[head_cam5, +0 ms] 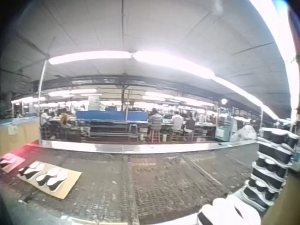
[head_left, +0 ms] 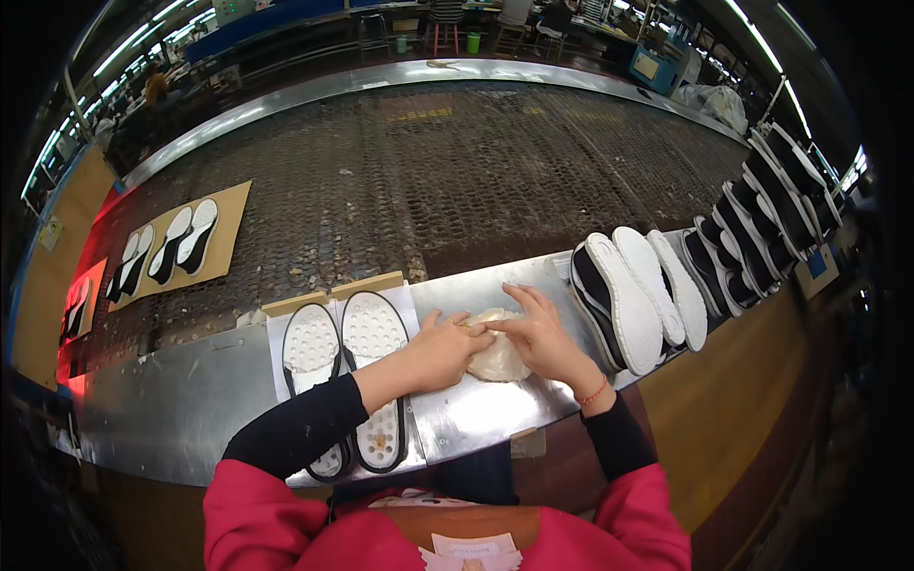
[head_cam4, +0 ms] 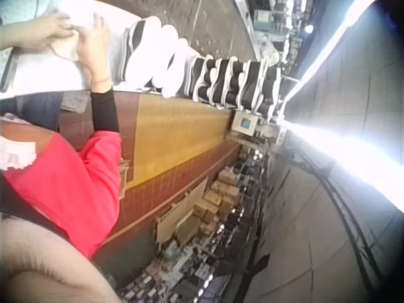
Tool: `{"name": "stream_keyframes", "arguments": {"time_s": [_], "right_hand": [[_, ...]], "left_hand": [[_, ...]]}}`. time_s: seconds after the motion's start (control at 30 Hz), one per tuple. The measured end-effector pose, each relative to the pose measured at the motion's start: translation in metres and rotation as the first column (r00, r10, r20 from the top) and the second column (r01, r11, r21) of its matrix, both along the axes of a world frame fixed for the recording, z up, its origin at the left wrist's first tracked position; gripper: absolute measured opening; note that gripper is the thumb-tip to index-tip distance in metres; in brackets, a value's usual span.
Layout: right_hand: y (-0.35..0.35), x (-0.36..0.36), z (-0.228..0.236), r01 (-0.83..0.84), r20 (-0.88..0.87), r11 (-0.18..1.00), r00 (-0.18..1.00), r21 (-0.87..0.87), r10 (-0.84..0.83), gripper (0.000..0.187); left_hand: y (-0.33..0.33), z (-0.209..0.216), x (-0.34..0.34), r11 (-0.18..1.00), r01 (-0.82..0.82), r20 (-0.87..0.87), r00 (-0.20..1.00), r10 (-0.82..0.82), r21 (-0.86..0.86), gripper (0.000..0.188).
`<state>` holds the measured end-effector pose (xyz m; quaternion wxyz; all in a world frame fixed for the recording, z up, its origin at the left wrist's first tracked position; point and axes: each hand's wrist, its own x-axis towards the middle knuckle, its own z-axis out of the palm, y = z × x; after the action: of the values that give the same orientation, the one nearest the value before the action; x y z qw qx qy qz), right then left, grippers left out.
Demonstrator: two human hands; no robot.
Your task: The person applies a white paste to the insoles of black-and-white slipper soles on a metal workbench. They spread the paste by hand, then place the treated soles onto a cardboard sheet and stack them with other finished soles.
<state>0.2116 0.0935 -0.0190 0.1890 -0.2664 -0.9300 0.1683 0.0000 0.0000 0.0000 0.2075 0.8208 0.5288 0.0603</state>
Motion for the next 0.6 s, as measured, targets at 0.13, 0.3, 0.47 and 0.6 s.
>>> {"name": "stream_keyframes", "arguments": {"time_s": [0.13, 0.3, 0.47, 0.6], "right_hand": [[0.009, 0.001, 0.015, -0.116, 0.044, 0.993, 0.992, 0.01, 0.116, 0.026], [0.011, -0.007, 0.031, -0.251, 0.061, 0.968, 0.966, -0.003, 0.251, 0.023], [0.017, -0.009, 0.037, -0.334, 0.103, 0.94, 0.935, -0.065, 0.339, 0.016], [0.023, -0.017, 0.031, -0.324, 0.16, 0.938, 0.926, -0.121, 0.341, 0.01]], "left_hand": [[-0.001, 0.012, -0.003, 0.998, 0.003, 0.003, 1.0, -0.003, 0.062, 0.036], [0.002, 0.001, -0.007, 0.996, 0.023, 0.016, 1.0, -0.025, 0.091, 0.027], [-0.001, 0.002, -0.007, 0.995, 0.001, 0.046, 0.999, -0.006, 0.102, 0.026], [0.0, 0.006, -0.004, 0.989, 0.016, -0.012, 1.0, -0.014, 0.148, 0.029]]}}
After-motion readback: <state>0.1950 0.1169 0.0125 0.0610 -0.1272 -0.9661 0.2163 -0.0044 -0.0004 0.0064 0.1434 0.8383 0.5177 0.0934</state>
